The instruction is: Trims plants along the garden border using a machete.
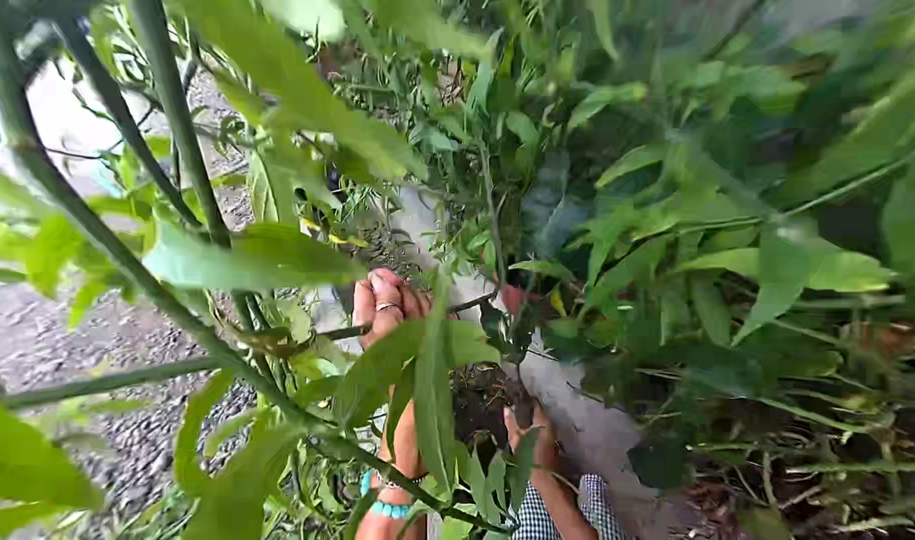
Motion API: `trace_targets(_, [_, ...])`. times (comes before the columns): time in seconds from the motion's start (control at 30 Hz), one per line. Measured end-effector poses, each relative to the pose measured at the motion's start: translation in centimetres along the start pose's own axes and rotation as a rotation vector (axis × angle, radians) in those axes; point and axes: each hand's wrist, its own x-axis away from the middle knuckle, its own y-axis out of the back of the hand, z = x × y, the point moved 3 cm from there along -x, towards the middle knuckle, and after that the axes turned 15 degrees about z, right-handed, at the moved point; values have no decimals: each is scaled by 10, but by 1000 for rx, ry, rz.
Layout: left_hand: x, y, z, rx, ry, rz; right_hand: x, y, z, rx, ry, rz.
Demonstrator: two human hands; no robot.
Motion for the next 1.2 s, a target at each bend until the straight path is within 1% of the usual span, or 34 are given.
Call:
trace_targets(0.03, [2, 10, -6, -11, 2, 9, 23, -6, -14, -29, -10, 5])
trace_targets(0.1, [19, 39, -8, -36, 79, -3, 47, -14, -24, -43, -18, -9])
trace_targets(0.17, [47, 76, -15, -148, 216, -140, 50, -8, -18, 14, 14, -34])
trace_targets(0.23, [80, 128, -31, -290, 264, -219, 51, 1, -7, 55, 80, -48])
trace_targets(0.33, [117, 194, -68, -446, 363, -499, 59, 2, -7, 25, 208, -77])
trace_targets(0.43, [165, 259, -105, -521, 440, -690, 76, -4, -5, -13, 229, -23])
trace_targets(0.53, [230, 311, -140, -646, 563, -844, 91, -18, -5, 25, 224, 68])
trace_targets(0.6, [290, 340, -161, -727, 639, -888, 107, -31, -4, 31, 185, 156])
trace_targets(0.63, [317, 351, -170, -747, 682, -943, 114, -38, -4, 27, 168, 197])
trace_targets(0.7, [368, 372, -184, -752, 773, -1070, 128, -51, -5, 16, 113, 286])
trace_targets(0.8, [448, 388, -196, -628, 917, -1181, 146, -67, -9, 54, 51, 424])
trace_targets(0.87, [480, 389, -193, -562, 983, -1207, 152, -76, -13, 104, 51, 499])
trace_targets(0.9, [491, 387, -190, -574, 1015, -1203, 155, -79, -14, 130, 36, 540])
trace_targets(0.97, [501, 385, -181, -674, 1093, -1160, 158, -82, -12, 173, 36, 596])
trace_targets(1.0, [502, 387, -176, -771, 1131, -1137, 159, -83, -9, 190, 46, 614])
trace_targets(1.03, [501, 389, -171, -882, 1165, -1084, 160, -83, -7, 208, 56, 625])
trace_targets(1.07, [494, 386, -168, -977, 1160, -1010, 160, -82, -4, 231, 67, 631])
trace_targets(1.17, [455, 365, -154, -1271, 1077, -754, 158, -69, 4, 329, 103, 630])
trace_targets(1.2, [440, 353, -146, -1325, 1035, -655, 157, -63, 5, 366, 121, 617])
